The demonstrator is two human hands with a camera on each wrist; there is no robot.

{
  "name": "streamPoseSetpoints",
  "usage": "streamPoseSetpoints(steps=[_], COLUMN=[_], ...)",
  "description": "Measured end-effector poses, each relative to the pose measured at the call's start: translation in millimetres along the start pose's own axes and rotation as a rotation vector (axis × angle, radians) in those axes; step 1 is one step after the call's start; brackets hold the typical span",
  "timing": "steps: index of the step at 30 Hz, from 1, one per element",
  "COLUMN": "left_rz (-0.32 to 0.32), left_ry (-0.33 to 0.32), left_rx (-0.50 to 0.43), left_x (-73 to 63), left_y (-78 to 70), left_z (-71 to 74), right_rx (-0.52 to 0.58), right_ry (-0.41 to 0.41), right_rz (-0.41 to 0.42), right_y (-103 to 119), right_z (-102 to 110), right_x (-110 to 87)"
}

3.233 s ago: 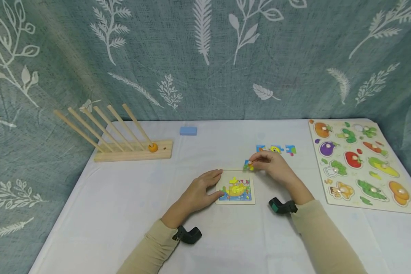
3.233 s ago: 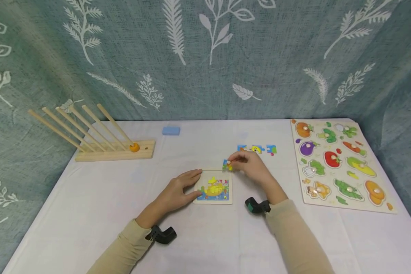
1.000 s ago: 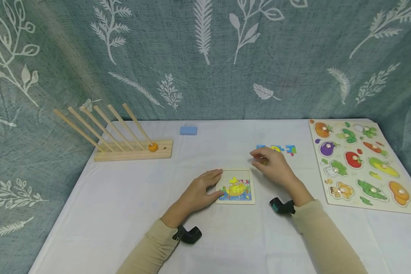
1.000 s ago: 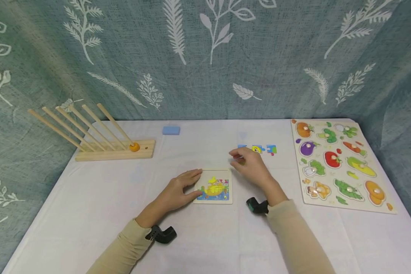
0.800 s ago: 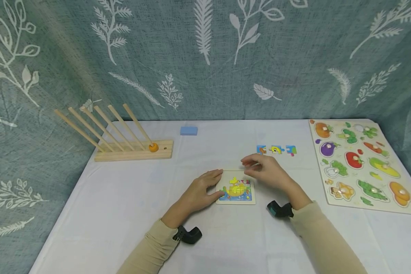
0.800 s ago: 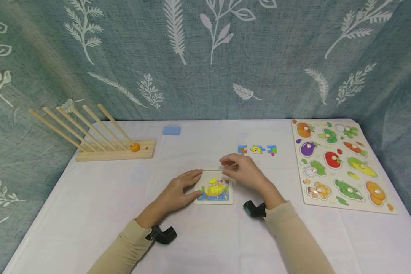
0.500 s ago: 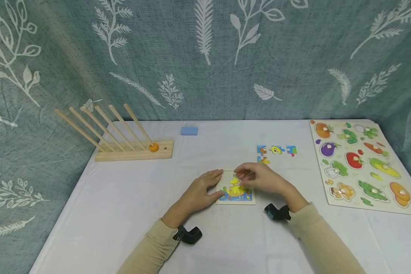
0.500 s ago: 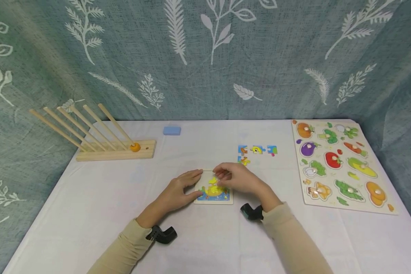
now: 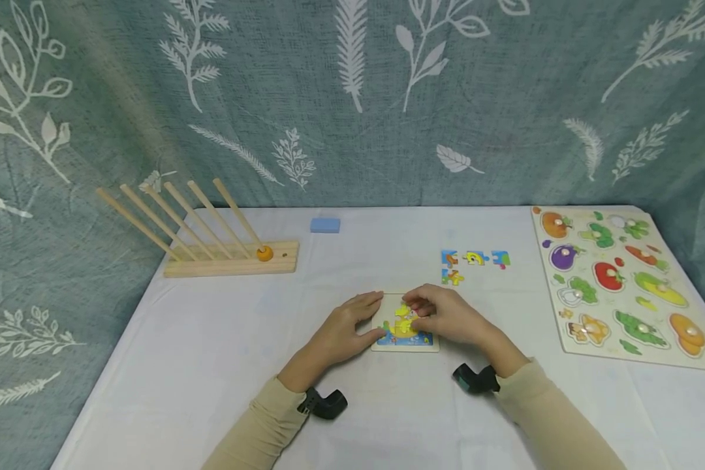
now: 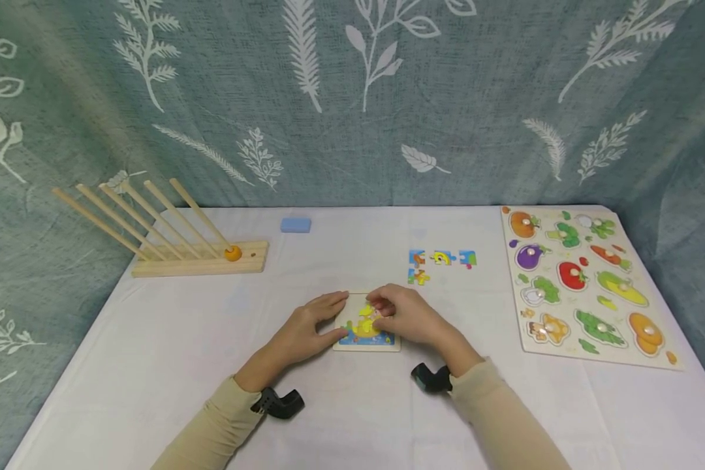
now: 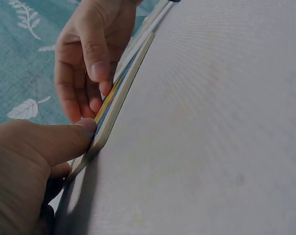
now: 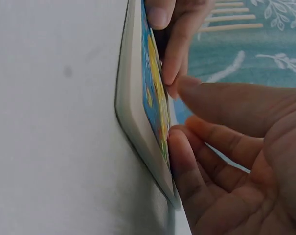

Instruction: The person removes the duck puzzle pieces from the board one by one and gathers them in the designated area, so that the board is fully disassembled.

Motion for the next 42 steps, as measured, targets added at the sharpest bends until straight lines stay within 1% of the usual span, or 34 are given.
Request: streamPoseSetpoints(steps=[3,9,14,16,22,32,42], left_rz=[-0.001,0.006,0.015,0.016,0.014,0.015,0.005], left_ry=[-0.001,0.003,0.009,0.009,0.01,-0.003,0.006], left_rx=[0.001,-0.003,-0.006,-0.01,-0.009,-0.013,-0.006], left_x=[-0.3,-0.9,-0.8,-0.5,0.1,0.5,0.2], left_y=[0.0,0.1,0.5,0.4,0.3,1.1,1.2], left_z=[0.3,0.3,0.0,0.0,-0.3,0.7,-1.3], right_rx=[-0.022,-0.128,-0.215,-0.228,-0.215,-0.136,-0.076], right_ry=[-0.018,-0.046,-0.07,-0.077,-0.083,-0.082,-0.13], right_rz=[0.004,0.02,-0.014,-0.032,-0.095,-0.078,-0.042], right_y=[-1,2,4,5,2,4,4], right_z=[-2,-6,-10,-11,-11,-10,-3], right_x=[-0.2,-0.6,0.0,0.4,1.1,1.1,-0.7])
Point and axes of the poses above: each hand's wrist, its own x-axis towards the middle knuckle, its own z-axis out of the back of the hand, y = z × x, the point moved 10 cm from there along x, towards the middle knuckle, and after that the axes turned 15 degrees about -z, right-handed, at the moved point
